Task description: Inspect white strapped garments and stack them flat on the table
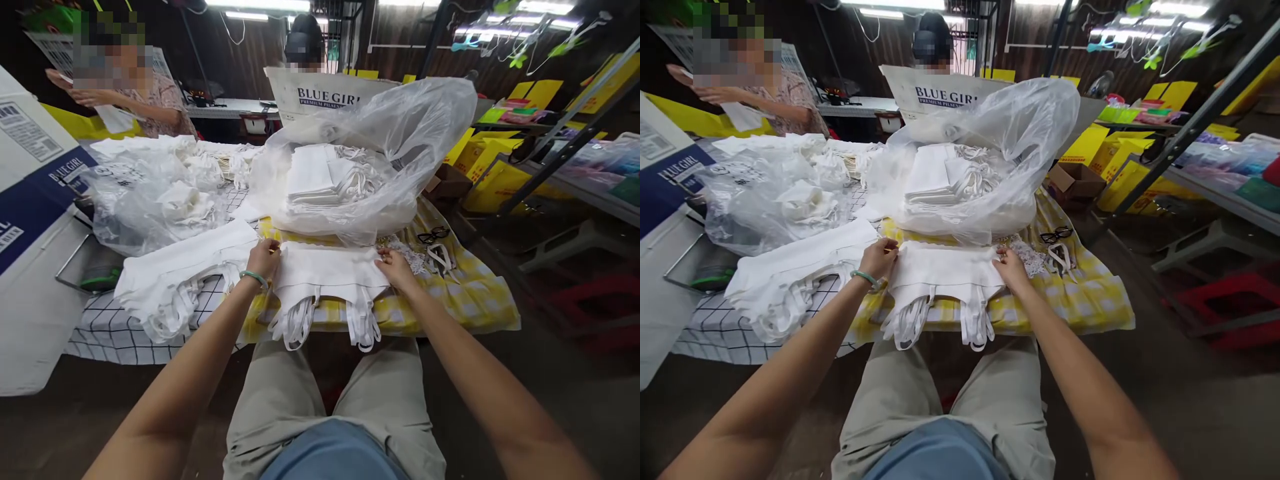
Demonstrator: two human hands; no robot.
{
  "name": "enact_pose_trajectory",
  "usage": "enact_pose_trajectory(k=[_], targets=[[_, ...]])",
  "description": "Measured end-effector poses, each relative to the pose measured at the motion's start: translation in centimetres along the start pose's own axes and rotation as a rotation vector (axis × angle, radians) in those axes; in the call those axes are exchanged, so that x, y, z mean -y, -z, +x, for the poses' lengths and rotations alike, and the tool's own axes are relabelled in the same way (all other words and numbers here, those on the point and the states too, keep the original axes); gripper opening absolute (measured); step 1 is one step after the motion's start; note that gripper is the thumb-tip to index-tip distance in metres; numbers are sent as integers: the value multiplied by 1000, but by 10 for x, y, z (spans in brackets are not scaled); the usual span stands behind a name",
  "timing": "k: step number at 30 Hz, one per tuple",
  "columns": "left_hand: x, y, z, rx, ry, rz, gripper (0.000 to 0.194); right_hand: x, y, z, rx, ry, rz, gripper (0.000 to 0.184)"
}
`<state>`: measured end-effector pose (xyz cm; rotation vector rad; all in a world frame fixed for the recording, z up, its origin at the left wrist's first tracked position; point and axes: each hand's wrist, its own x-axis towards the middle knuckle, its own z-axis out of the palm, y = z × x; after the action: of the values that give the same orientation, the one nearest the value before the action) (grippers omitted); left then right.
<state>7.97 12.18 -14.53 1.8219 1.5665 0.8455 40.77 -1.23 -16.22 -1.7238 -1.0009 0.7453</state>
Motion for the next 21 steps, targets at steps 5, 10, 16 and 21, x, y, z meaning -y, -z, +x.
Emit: enact_pose_trajectory(k=[5,10,16,21], targets=[[-5,-7,-1,65,-79,375,23,-1,-3,7,-38,-10,-60,33],[-9,-12,8,136,67,375,25,1,-3,9,-58,-10,-139,36],[-6,-8,14,151,99,288,51,9,-3,7,-80,46,-342,37],[1,-3,25,165,161,104,52,19,-4,5,-98,35,-467,40]])
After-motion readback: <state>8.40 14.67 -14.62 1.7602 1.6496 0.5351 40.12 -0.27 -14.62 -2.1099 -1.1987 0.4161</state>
